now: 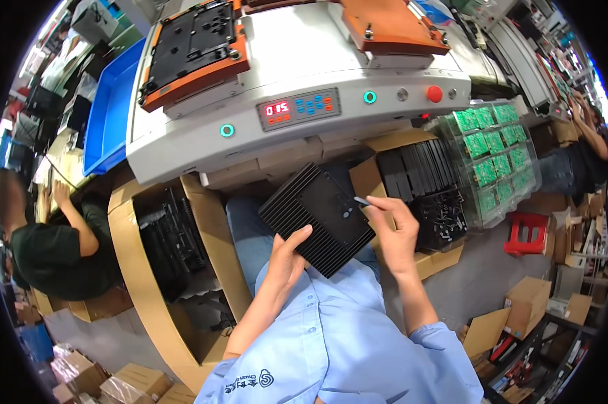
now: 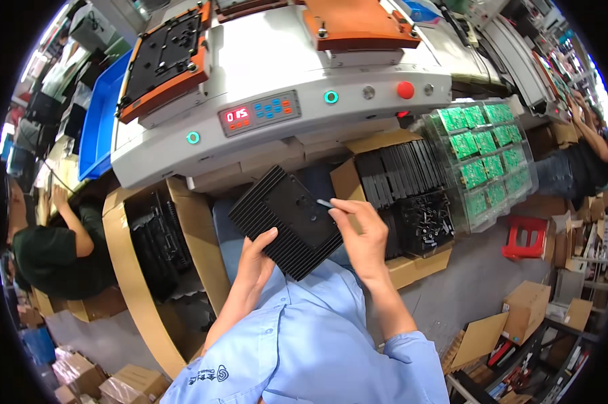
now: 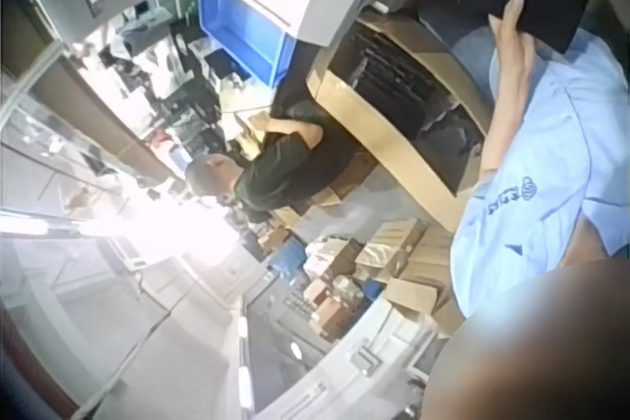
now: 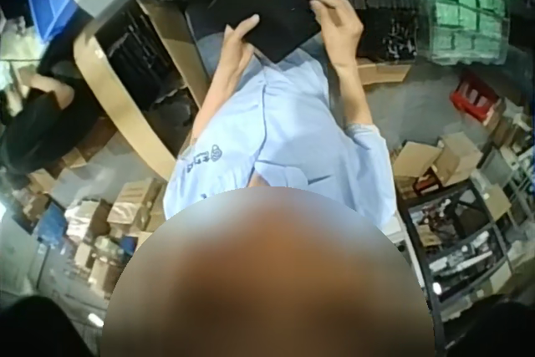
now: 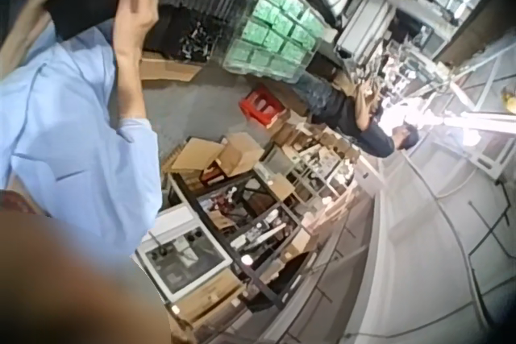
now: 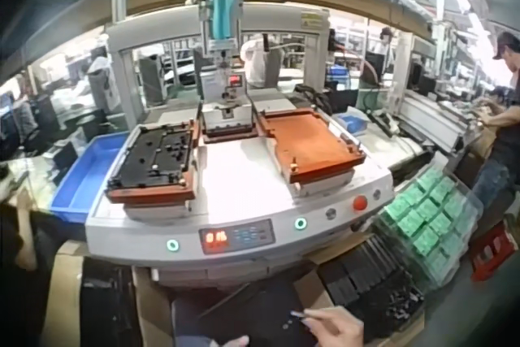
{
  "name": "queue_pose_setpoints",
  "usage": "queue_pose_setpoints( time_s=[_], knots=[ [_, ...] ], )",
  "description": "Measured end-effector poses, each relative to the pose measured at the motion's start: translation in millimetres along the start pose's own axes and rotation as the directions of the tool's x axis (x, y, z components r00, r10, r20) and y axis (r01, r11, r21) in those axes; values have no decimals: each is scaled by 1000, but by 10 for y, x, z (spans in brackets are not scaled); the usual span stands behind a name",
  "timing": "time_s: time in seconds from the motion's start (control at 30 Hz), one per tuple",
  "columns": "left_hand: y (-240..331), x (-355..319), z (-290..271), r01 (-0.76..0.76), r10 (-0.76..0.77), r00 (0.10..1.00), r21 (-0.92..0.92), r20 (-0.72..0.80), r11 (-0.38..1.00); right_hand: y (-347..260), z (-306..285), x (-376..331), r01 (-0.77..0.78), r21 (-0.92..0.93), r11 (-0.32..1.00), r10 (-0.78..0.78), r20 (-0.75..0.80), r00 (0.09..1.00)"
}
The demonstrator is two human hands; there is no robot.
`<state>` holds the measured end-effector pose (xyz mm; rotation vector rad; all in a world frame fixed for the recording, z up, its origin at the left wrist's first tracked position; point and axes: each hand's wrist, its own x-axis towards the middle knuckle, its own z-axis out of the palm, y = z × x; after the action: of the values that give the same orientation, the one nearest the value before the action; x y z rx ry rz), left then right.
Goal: Operating an industrial processing machine to handle, check, and sort electronic heatsink components on a manufacturing assembly line.
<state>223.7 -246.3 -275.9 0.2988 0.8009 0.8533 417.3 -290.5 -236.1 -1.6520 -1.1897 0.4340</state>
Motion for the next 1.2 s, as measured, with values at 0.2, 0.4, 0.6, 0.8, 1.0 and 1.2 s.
queue_pose_setpoints(
  time_s=[0.2, 0.4, 0.6, 0.8, 1.0, 1.2],
  knots=[
    [36, -54, 18, -33, 32, 999, -51, -21, 998, 31, 393, -42, 27, -36, 999, -29, -58, 998],
    [-23, -20, -8, -50, 50, 999, -53, -7, 997, 85, 551, -27, 128, -108, 986, -141, -118, 983],
    [-49, -20, -32, -36, 35, 999, -59, -16, 998, 99, 541, -80, 215, -251, 944, -250, -118, 961],
    [-38, -53, -32, -3, 3, 1000, -4, 10, 1000, 185, 563, -77, 208, -205, 957, -231, -96, 968],
    [-10, 11, -254, -94, 81, 994, 201, 75, 975, 291, 417, -1, -489, 532, 691, 324, 377, 868],
    [-63, 56, -320, 34, -37, 999, 149, 20, 988, 565, 415, -56, -658, 481, 580, 353, 579, 734]
  ],
)
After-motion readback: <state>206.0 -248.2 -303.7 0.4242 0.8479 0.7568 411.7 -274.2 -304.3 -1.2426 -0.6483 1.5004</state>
